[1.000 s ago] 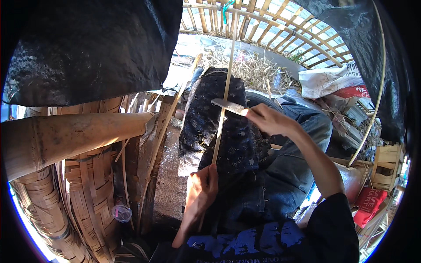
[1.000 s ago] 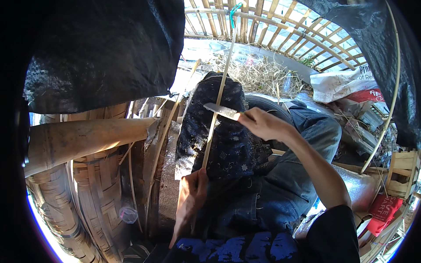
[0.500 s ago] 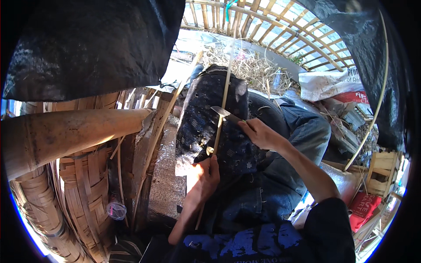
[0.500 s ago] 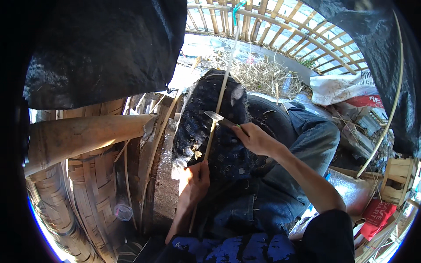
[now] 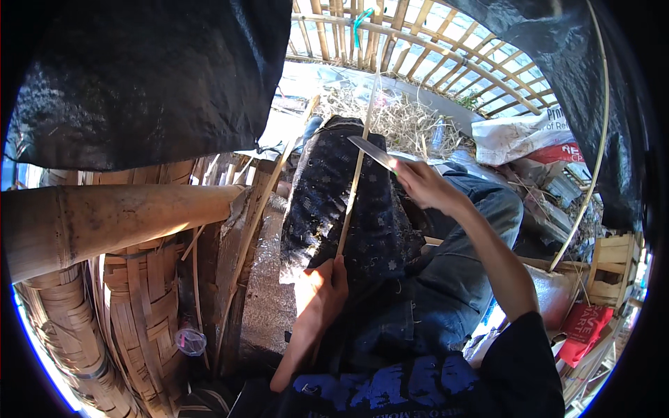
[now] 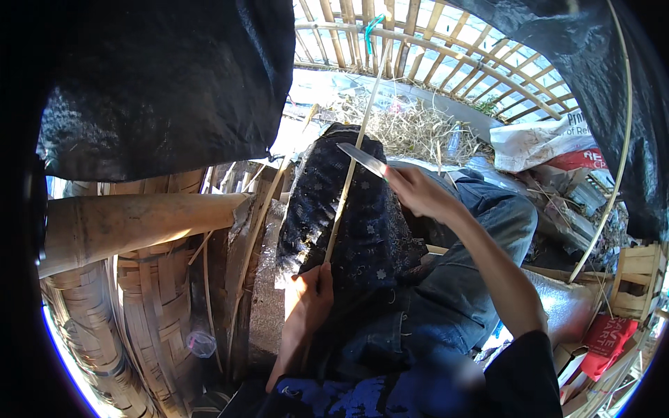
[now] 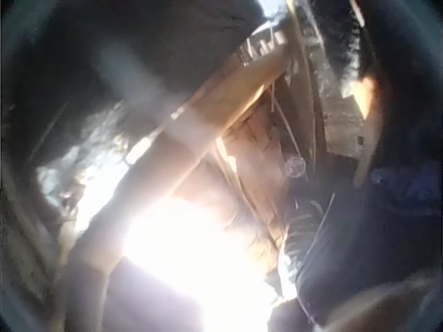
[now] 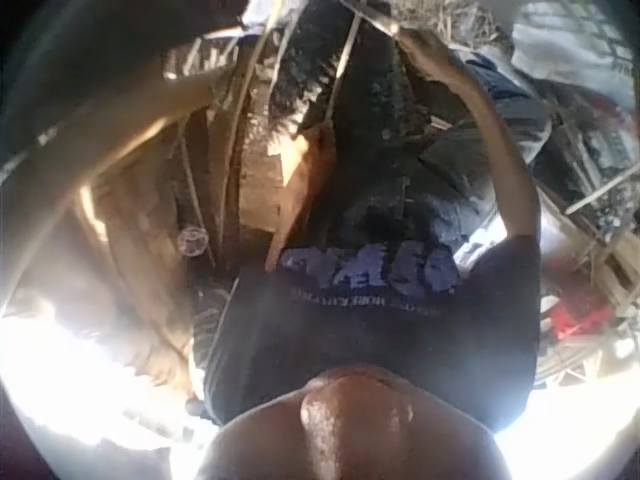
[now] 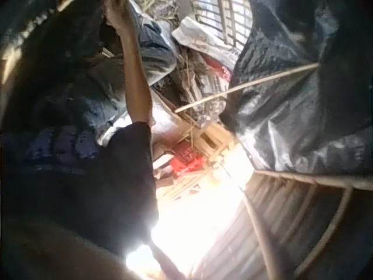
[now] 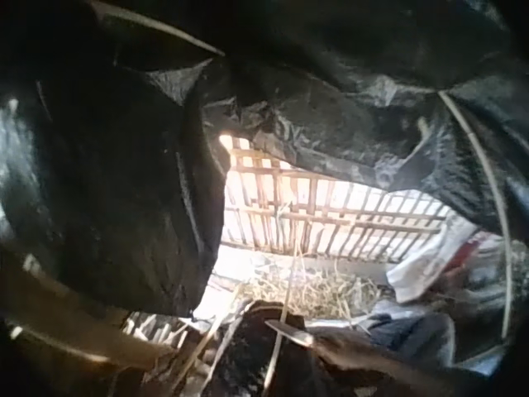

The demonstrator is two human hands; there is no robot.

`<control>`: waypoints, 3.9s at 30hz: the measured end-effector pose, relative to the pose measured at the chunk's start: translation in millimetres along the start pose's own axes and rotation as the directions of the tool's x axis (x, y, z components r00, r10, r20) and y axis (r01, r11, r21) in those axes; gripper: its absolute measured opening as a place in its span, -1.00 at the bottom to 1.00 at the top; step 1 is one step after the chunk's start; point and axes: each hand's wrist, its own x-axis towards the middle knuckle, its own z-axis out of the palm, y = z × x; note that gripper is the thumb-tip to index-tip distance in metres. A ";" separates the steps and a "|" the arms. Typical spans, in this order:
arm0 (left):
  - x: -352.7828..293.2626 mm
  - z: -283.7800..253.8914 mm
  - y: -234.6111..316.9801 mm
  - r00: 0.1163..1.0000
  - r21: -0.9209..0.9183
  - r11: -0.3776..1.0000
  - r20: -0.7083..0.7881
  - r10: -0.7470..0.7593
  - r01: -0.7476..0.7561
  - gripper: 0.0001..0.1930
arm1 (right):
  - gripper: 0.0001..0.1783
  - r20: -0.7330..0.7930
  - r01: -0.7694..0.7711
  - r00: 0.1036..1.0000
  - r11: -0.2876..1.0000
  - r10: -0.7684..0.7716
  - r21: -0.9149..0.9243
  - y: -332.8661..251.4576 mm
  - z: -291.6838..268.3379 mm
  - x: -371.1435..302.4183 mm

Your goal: The person shaves a thin bamboo stick using a knife.

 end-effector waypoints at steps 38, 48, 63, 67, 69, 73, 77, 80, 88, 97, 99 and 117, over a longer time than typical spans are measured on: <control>4.6 -5.0 6.6 0.991 -0.084 0.988 -0.031 -0.130 0.127 -0.63 | -0.41 0.030 0.230 0.970 0.876 -0.240 -0.423 5.4 47.4 -29.8; -6.4 -37.9 10.4 0.889 -0.310 0.847 0.302 -0.343 0.432 -0.58 | -0.40 0.097 0.171 0.984 0.929 -0.147 -0.328 -5.2 51.3 -44.6; 2.9 -7.3 4.7 0.982 0.125 0.986 -0.142 0.127 -0.110 -0.66 | -0.31 0.153 -0.137 0.968 0.933 0.197 -0.332 -18.3 33.9 -30.3; 0.5 -2.3 3.9 0.983 0.090 0.992 -0.156 0.098 -0.084 -0.65 | -0.32 0.161 -0.072 0.977 0.933 0.136 -0.352 -12.4 46.1 -47.9; -0.1 -1.7 5.9 0.982 0.088 0.992 -0.159 0.106 -0.093 -0.65 | -0.37 0.011 0.229 0.969 0.878 -0.248 -0.421 16.0 47.9 -44.8; -2.7 -4.2 6.9 0.984 0.066 0.996 -0.165 0.071 -0.061 -0.66 | -0.39 0.089 0.251 0.968 0.853 -0.236 -0.457 12.7 44.8 -44.4; 0.6 -6.2 6.4 0.983 0.059 0.996 -0.170 0.075 -0.065 -0.66 | -0.43 0.109 -0.023 0.993 0.961 0.055 -0.275 -2.2 33.5 -32.3; -3.6 -3.6 8.6 0.983 0.068 0.996 -0.165 0.076 -0.066 -0.66 | -0.42 0.021 0.193 0.980 0.917 -0.199 -0.349 6.0 26.1 -15.5; -5.6 5.9 2.5 0.945 0.188 0.975 -0.281 0.167 -0.116 -0.75 | -0.42 0.113 0.235 0.971 0.906 -0.209 -0.353 0.3 56.0 -34.8; -5.9 11.4 -0.6 0.973 -0.021 0.999 -0.229 0.026 -0.032 -0.70 | -0.40 0.092 -0.020 0.995 0.952 0.050 -0.305 -2.3 56.1 -50.0; -4.2 2.8 5.5 0.988 -0.188 0.978 -0.106 -0.116 0.094 -0.57 | -0.40 0.092 -0.014 0.995 0.949 0.045 -0.314 -5.6 53.1 -50.1; 16.5 -21.8 -12.2 0.832 -0.734 0.395 0.457 -0.315 0.552 -0.48 | -0.57 -0.134 0.252 0.932 0.869 -0.336 -0.425 -14.2 53.1 3.6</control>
